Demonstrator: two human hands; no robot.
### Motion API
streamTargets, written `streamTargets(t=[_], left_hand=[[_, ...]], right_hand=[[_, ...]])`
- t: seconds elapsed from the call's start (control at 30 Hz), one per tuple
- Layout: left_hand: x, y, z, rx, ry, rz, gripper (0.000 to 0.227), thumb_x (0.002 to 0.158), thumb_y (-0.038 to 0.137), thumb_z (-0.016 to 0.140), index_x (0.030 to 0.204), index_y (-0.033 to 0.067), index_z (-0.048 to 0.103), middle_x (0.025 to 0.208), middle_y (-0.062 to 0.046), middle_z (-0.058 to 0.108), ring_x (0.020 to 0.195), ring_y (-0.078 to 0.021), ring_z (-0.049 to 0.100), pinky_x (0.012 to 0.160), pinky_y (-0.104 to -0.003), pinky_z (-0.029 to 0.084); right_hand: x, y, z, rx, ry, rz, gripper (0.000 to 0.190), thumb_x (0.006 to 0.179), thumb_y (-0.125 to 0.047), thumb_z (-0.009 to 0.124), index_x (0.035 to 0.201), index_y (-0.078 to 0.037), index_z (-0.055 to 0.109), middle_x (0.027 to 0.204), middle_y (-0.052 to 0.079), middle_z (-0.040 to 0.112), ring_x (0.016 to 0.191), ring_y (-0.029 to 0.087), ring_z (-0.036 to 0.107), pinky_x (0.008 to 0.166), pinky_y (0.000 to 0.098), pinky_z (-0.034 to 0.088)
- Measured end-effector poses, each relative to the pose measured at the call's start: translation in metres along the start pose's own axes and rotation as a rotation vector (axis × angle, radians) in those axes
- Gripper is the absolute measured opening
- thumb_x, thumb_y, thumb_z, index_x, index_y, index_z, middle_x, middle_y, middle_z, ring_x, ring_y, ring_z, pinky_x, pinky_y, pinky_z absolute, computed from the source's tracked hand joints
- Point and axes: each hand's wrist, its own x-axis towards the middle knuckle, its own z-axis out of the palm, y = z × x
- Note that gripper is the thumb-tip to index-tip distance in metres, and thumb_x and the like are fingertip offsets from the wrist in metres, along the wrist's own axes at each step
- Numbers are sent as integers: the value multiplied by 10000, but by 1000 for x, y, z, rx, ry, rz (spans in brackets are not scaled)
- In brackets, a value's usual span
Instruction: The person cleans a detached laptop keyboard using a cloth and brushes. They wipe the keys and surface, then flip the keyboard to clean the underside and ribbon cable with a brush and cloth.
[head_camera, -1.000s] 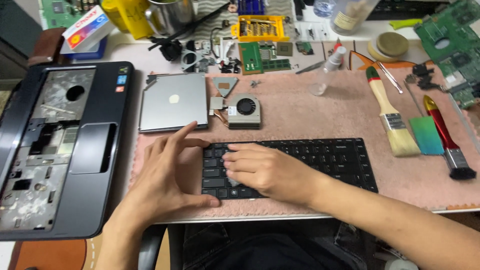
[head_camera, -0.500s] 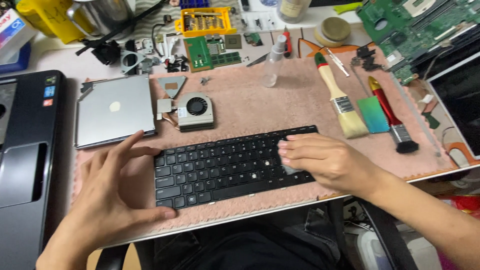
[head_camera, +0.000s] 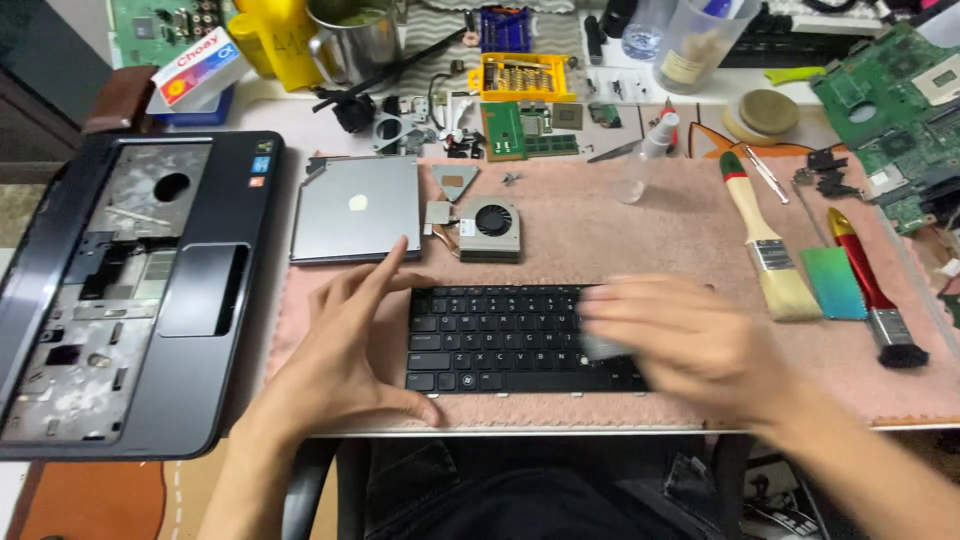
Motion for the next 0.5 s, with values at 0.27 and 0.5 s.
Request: streamTargets(t=[0.27, 0.5], left_hand=[[-3, -7, 2, 54, 56, 179, 1802, 447, 820, 952, 1855, 143, 54, 1687, -90, 678, 1578, -360, 456, 1299, -576, 266], [-1, -13, 8, 142, 91, 205, 1766, 543, 868, 946, 1850, 113, 31, 1706, -79, 671, 1637, -394, 444, 1340, -584, 235]], right_hand=[[111, -62, 127, 68, 26, -307, 145, 1168, -10, 696, 1154, 98, 791, 1333, 263, 805, 1280, 432, 774, 1223, 566, 609], [89, -48, 114, 185, -107, -252, 272, 1129, -32, 781, 1358, 114, 780, 1471, 283, 769, 1410, 454, 741, 1278, 615, 569]])
